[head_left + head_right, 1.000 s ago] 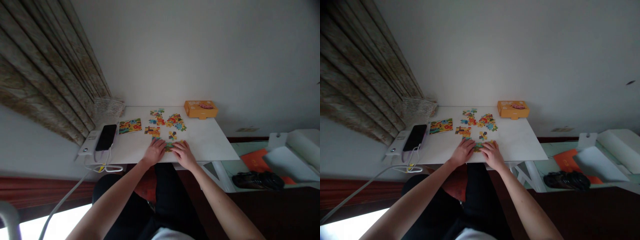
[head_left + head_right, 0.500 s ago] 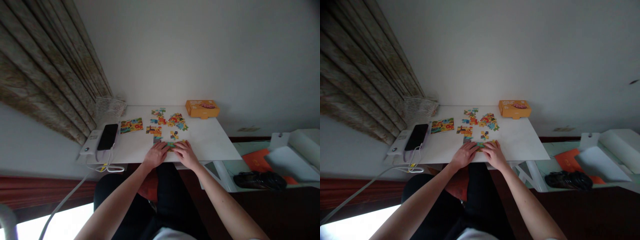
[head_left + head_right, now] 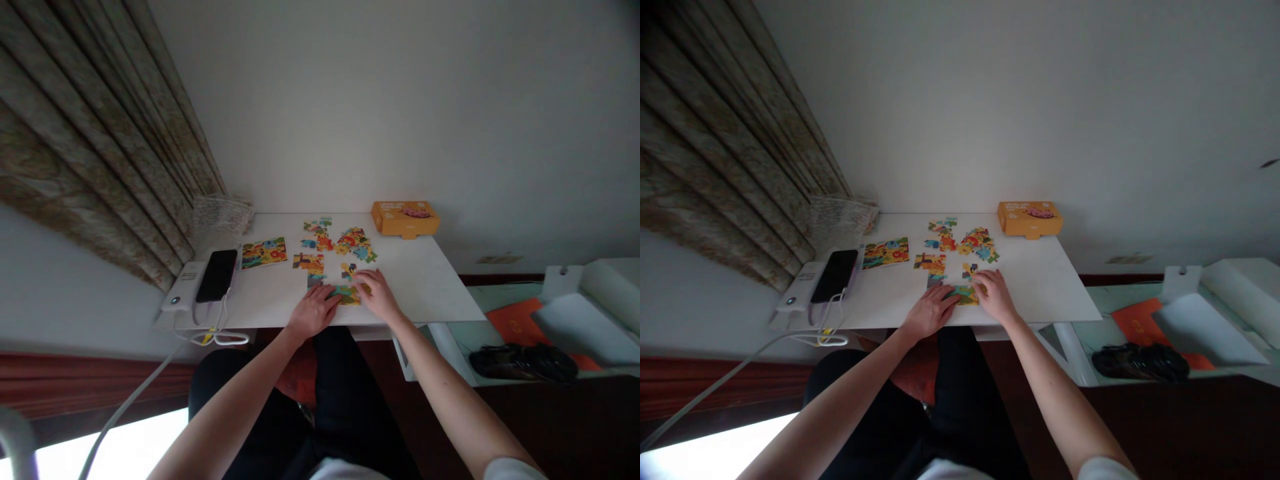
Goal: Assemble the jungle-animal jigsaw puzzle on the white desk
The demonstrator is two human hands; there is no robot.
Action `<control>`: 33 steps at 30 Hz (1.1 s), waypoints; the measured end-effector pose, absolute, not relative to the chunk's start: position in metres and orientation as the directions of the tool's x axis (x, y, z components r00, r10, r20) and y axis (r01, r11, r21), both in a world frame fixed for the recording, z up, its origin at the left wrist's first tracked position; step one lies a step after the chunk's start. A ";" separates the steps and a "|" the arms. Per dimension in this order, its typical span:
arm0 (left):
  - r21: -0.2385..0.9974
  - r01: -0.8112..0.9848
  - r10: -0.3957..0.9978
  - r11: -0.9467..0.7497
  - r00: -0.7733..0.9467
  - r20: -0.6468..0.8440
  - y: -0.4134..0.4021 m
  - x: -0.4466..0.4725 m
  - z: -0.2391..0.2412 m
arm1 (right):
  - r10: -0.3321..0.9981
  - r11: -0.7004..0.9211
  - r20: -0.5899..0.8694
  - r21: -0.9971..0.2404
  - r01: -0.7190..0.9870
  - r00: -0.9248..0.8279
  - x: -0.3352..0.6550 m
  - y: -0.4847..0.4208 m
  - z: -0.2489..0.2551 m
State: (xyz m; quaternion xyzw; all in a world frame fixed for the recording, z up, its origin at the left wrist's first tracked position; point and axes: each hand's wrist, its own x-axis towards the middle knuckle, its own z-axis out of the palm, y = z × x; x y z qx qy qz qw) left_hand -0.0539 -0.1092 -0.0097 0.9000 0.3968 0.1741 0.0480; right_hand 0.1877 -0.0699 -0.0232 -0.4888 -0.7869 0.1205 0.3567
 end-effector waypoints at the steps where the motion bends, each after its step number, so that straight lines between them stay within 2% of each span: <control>1: 0.225 0.697 0.731 -0.681 0.624 0.278 -0.109 -0.054 -0.009 | 0.851 0.499 0.451 -0.540 0.678 -0.268 0.189 -0.060 -0.024; 10: 0.227 0.699 0.733 -0.678 0.620 0.280 -0.109 -0.053 -0.010 | 0.884 0.432 0.381 -0.447 0.784 -0.270 0.188 -0.026 -0.046; 13: 0.221 0.699 0.731 -0.680 0.622 0.281 -0.109 -0.054 -0.010 | 0.874 0.453 0.414 -0.508 0.732 -0.254 0.192 -0.025 -0.052; 16: 0.220 0.700 0.732 -0.679 0.622 0.279 -0.109 -0.054 -0.010 | 0.894 0.432 0.400 -0.651 0.624 -0.201 0.196 -0.022 -0.055; 19: 0.220 0.697 0.729 -0.683 0.626 0.277 -0.109 -0.054 -0.009 | 0.953 0.301 0.276 -0.843 0.446 -0.122 0.200 -0.020 -0.053; 22: 0.218 0.698 0.730 -0.682 0.628 0.270 -0.109 -0.053 -0.008 | 0.985 0.163 0.141 -0.947 0.277 -0.100 0.204 -0.019 -0.045; 25: 0.200 0.705 0.730 -0.680 0.629 0.268 -0.109 -0.052 -0.006 | 0.990 0.104 0.080 -0.970 0.220 -0.115 0.205 -0.017 -0.037; 29: 0.196 0.705 0.729 -0.681 0.630 0.268 -0.110 -0.052 -0.005 | 0.984 0.066 0.024 -0.969 0.240 -0.176 0.199 -0.017 -0.035; 33: 0.220 0.704 0.736 -0.675 0.622 0.268 -0.110 -0.053 -0.006 | 0.974 0.142 0.087 -0.955 0.261 -0.209 0.191 -0.019 -0.040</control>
